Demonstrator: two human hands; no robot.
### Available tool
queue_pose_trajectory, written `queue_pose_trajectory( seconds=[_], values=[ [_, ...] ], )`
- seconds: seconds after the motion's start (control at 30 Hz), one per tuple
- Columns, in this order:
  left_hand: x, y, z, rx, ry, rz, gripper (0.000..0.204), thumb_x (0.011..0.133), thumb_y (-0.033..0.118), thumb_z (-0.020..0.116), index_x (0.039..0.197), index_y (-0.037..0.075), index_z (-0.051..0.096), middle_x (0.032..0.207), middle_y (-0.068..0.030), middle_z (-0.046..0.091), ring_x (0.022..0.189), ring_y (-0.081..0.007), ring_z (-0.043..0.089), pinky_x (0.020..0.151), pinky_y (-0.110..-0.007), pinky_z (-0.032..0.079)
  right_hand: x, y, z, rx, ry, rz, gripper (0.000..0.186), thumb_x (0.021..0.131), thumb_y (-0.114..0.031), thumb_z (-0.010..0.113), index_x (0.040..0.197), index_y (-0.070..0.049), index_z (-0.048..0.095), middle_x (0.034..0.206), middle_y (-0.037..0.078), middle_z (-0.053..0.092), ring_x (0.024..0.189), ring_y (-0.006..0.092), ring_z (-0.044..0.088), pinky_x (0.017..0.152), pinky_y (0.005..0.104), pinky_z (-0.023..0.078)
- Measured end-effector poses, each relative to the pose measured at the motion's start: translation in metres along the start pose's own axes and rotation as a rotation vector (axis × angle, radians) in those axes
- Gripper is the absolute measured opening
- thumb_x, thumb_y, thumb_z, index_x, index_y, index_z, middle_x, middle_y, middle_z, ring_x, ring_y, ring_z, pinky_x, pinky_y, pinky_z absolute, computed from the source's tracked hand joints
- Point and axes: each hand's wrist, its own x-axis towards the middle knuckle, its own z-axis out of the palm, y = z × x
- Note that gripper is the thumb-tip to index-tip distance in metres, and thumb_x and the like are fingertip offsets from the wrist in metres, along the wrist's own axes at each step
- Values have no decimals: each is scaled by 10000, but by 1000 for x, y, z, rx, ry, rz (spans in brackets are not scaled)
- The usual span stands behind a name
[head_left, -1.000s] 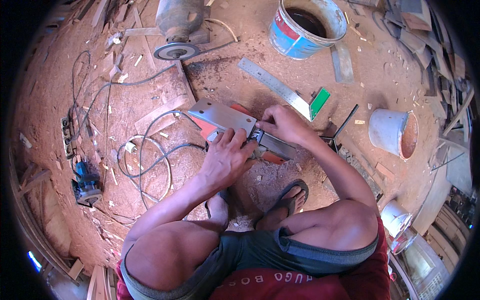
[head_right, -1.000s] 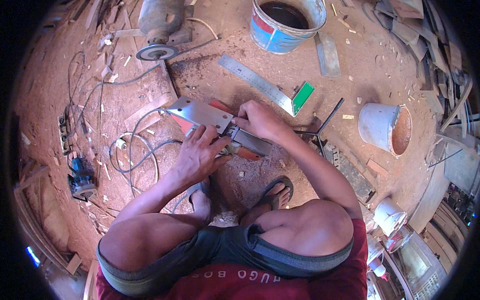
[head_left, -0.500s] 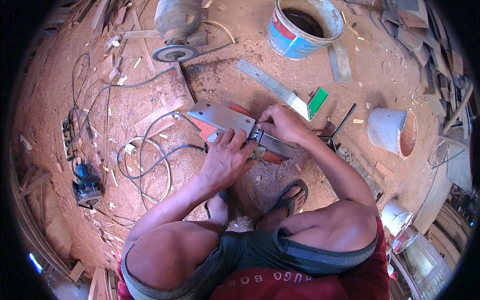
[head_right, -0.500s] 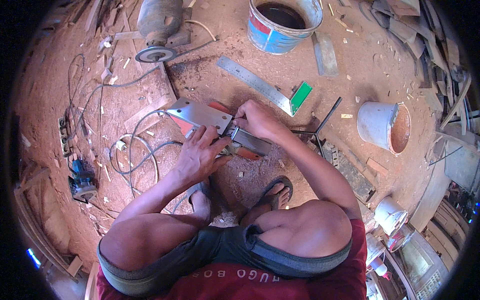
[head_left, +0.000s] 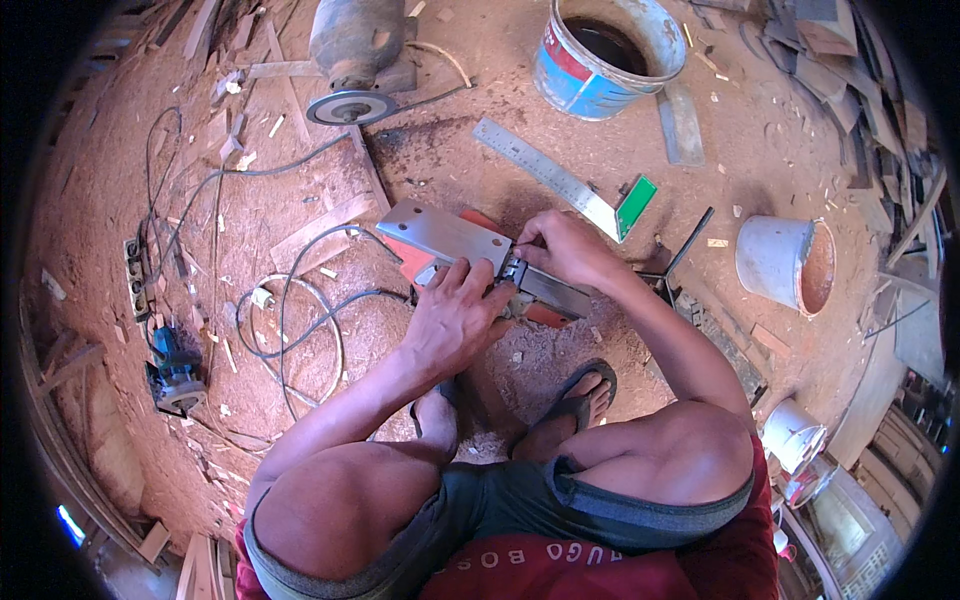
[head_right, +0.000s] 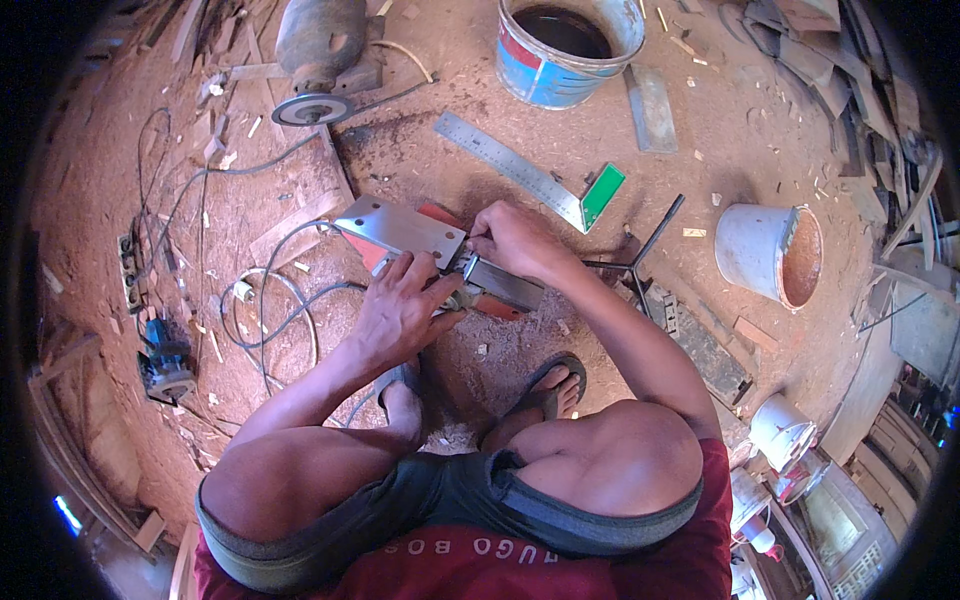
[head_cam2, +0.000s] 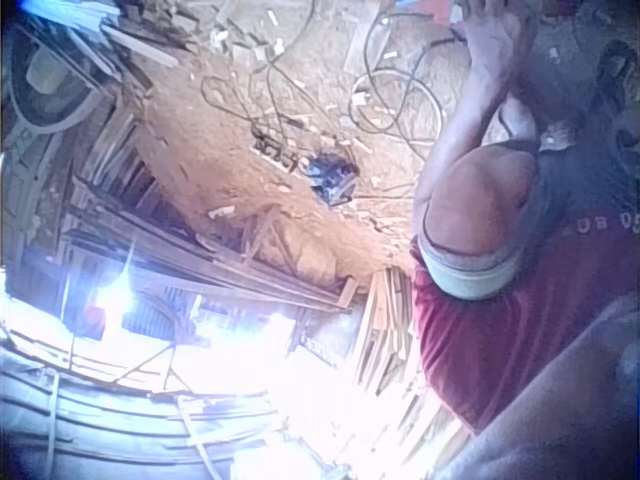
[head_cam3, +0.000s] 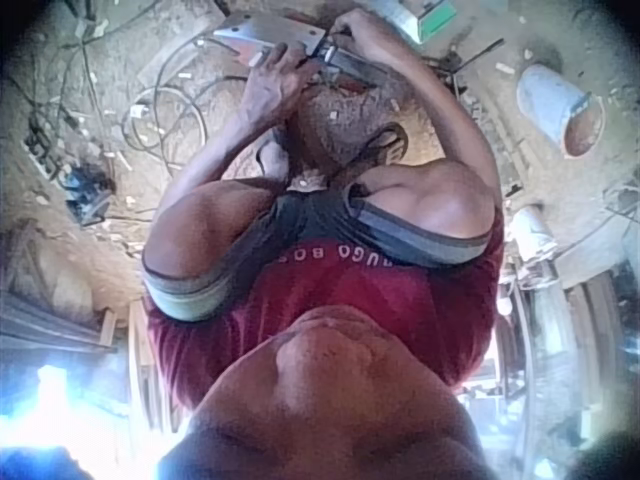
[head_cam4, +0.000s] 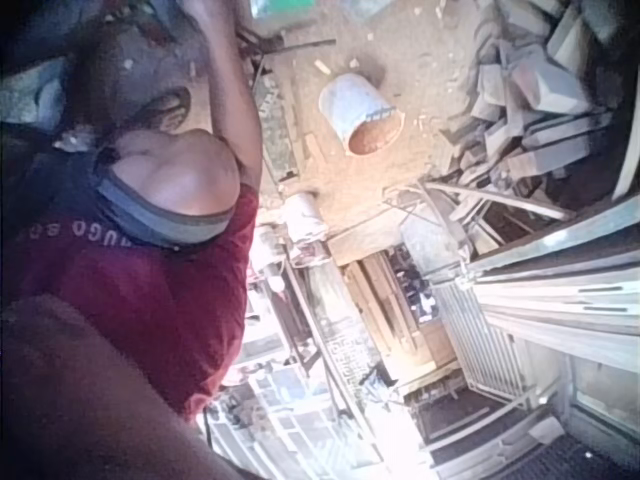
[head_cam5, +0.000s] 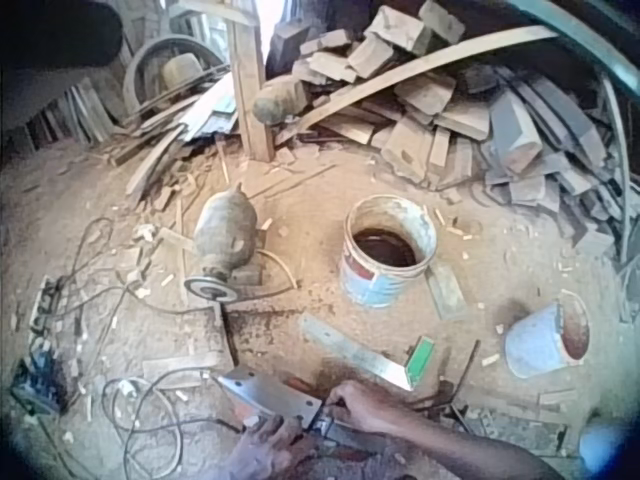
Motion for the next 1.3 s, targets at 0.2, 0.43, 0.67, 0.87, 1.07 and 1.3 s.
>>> queue_pose_trajectory(
  seconds=[0.2,0.43,0.67,0.87,1.07,1.3],
  values=[
    [0,2,-2,-17,-23,-18,431,772,282,773,1152,103,675,1063,-106,521,1033,-321,563,857,-458,507,-14,-12,-10,-51,11,-177,158,874,-169,738,995,-69,759,1010,126,695,1027,314,657,895,422,504],
    [-3,0,1,12,-1,2,503,773,289,773,1227,114,645,1063,-108,533,1032,-327,561,867,-458,498,-11,-7,-5,-23,-117,-360,192,860,-150,733,1040,-82,746,1044,119,675,1096,322,620,989,429,470],
    [-10,-6,14,-28,123,29,517,780,290,770,1239,112,609,1085,-113,553,1041,-329,562,862,-453,489,-15,-21,-7,-143,-95,-276,206,866,-190,737,1020,-54,731,1036,140,671,1081,339,618,980,451,466],
    [-12,-8,16,-25,161,56,422,757,282,782,1093,88,614,1047,-112,561,1008,-324,571,838,-453,485,-20,-29,-9,-201,-69,-281,214,864,-193,733,1028,-56,736,981,153,684,1040,350,631,960,463,469],
    [-10,-6,18,-16,192,59,415,745,276,792,1071,85,621,1036,-109,569,996,-316,574,828,-453,480,-20,-29,-8,-205,-93,-249,189,833,-162,734,1001,-78,752,996,155,698,1051,354,643,945,472,478],
    [-10,-4,19,-22,176,34,382,739,290,818,1025,107,643,1084,-122,586,1003,-341,584,850,-468,486,-20,-32,-5,-245,-62,-218,178,823,-155,722,967,-51,742,980,167,696,1011,363,655,914,478,498]
  ],
)
